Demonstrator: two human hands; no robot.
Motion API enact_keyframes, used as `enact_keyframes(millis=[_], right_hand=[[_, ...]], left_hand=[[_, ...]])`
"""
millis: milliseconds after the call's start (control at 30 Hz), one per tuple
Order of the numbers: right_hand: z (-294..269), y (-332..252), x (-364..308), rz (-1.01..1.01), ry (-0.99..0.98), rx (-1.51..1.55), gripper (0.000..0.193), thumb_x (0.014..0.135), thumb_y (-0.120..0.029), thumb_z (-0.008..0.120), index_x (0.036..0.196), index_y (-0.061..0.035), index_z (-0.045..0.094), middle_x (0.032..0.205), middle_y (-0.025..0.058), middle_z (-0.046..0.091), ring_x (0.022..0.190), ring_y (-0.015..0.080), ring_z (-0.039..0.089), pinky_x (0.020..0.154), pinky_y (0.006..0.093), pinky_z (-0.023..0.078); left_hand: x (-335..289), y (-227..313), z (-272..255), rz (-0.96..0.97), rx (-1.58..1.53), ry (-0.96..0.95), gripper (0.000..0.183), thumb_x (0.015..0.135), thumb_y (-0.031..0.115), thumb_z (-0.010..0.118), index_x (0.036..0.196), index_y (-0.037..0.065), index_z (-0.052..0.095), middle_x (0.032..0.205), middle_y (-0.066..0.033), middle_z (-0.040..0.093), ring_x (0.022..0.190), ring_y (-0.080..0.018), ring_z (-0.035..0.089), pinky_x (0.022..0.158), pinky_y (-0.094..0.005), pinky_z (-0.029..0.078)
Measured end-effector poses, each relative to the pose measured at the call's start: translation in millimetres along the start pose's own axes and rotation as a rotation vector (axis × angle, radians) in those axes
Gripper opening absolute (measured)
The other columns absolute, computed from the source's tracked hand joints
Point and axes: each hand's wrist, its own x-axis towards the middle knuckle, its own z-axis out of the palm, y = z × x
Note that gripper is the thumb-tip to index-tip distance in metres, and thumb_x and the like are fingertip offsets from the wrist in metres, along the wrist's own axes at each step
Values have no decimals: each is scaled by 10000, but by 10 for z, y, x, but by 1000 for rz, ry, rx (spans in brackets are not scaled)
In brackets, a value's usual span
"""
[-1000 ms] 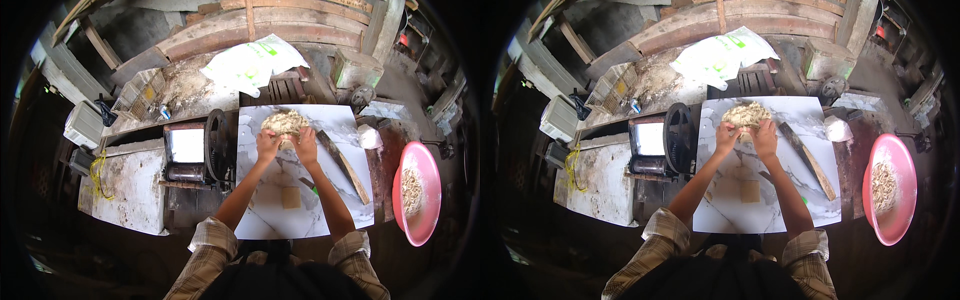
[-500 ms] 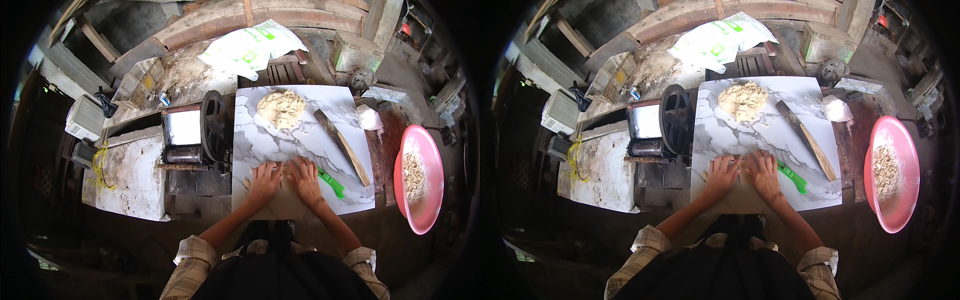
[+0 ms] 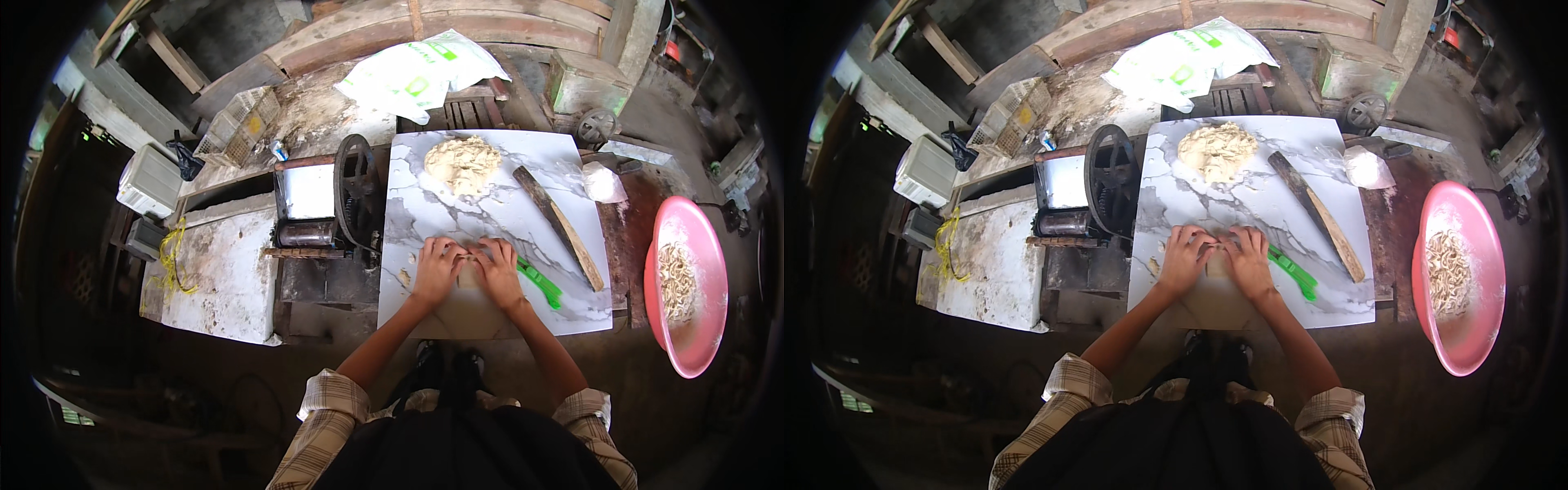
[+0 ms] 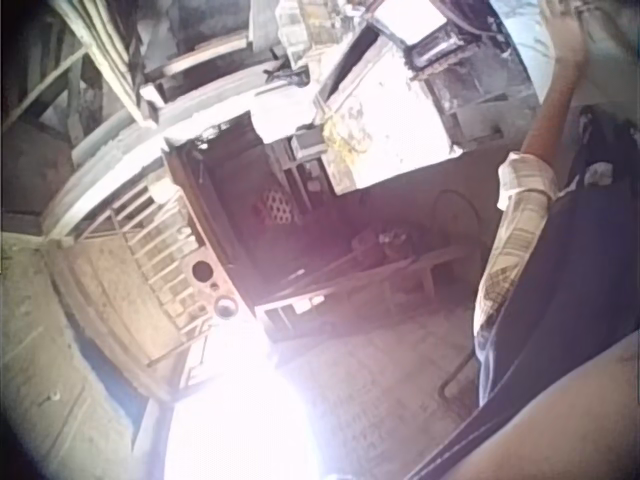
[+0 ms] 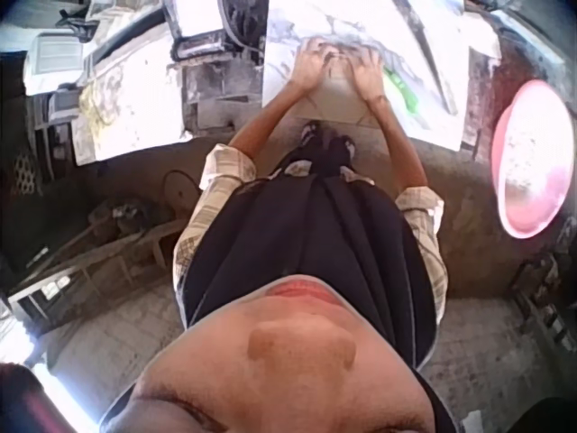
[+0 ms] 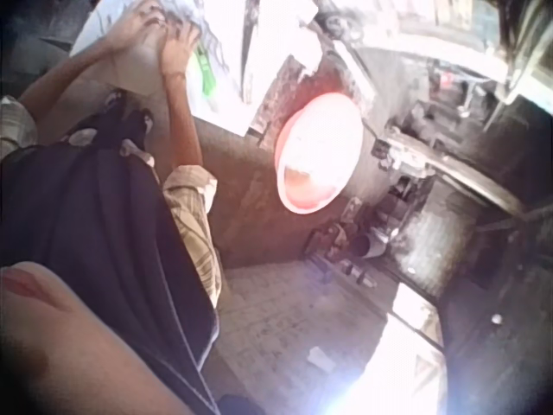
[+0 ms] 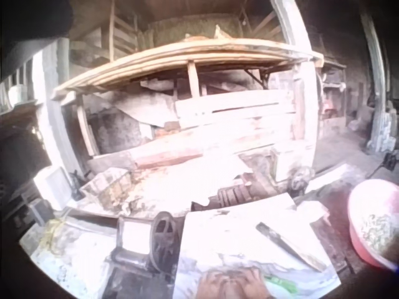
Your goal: The person uses a hand-cranked pasta machine to cut thin dough strips into a bowl of flour, then rolls another piece of dough with a wooden roller on a marble surface and cuts it with a knife.
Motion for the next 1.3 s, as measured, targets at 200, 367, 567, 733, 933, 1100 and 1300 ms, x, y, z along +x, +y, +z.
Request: enact_keyframes(millis=[200,367,567,733,933,1100,1300], right_hand=[[-18,98,31,-4,-43,200,292,730,-103,690,1014,-78,628,1189,64,484,1136,300,418,953,454,355],[-81,171,93,-147,-12,222,222,731,-91,686,939,-62,613,1087,67,554,1106,291,452,943,444,368],[-260,46,42,-316,-25,101,157,762,-80,643,905,-50,585,858,69,605,939,245,556,901,412,399],[-541,-146,31,-307,-83,77,142,787,-83,634,913,-46,581,838,79,609,881,238,578,835,370,438],[-909,-371,6,52,-52,347,179,837,-69,610,1014,-45,594,885,109,617,855,267,593,763,376,480],[-1324,-438,-133,576,192,753,306,899,-79,575,1204,-59,561,1015,78,605,911,154,581,833,303,487],[-1800,-140,-876,743,369,941,323,932,-93,540,1242,-3,534,1042,64,623,908,107,572,829,273,474]], left_hand=[[23,-66,19,54,-84,-57,125,803,156,637,919,124,605,849,-35,592,873,-237,536,794,-398,386],[2,-22,-17,-4,-253,-77,157,808,168,643,936,84,608,921,-53,623,918,-246,551,840,-414,406],[-12,-80,-64,127,-296,-126,249,805,137,667,1019,17,623,1074,-125,633,1014,-279,574,883,-357,454],[-117,11,-128,100,-443,-208,257,820,133,662,1034,-4,623,1032,-128,649,891,-304,620,768,-324,503],[6,218,-272,-173,-619,-467,225,895,151,616,1053,-8,628,847,-66,672,735,-128,644,660,-256,494],[363,653,-296,-440,-1178,-594,302,938,223,563,1130,-8,600,965,-39,651,860,-100,619,778,-264,516],[447,1598,-87,-480,-1226,-754,448,961,358,494,1170,-33,559,1050,-111,641,924,-168,647,814,-313,530]])
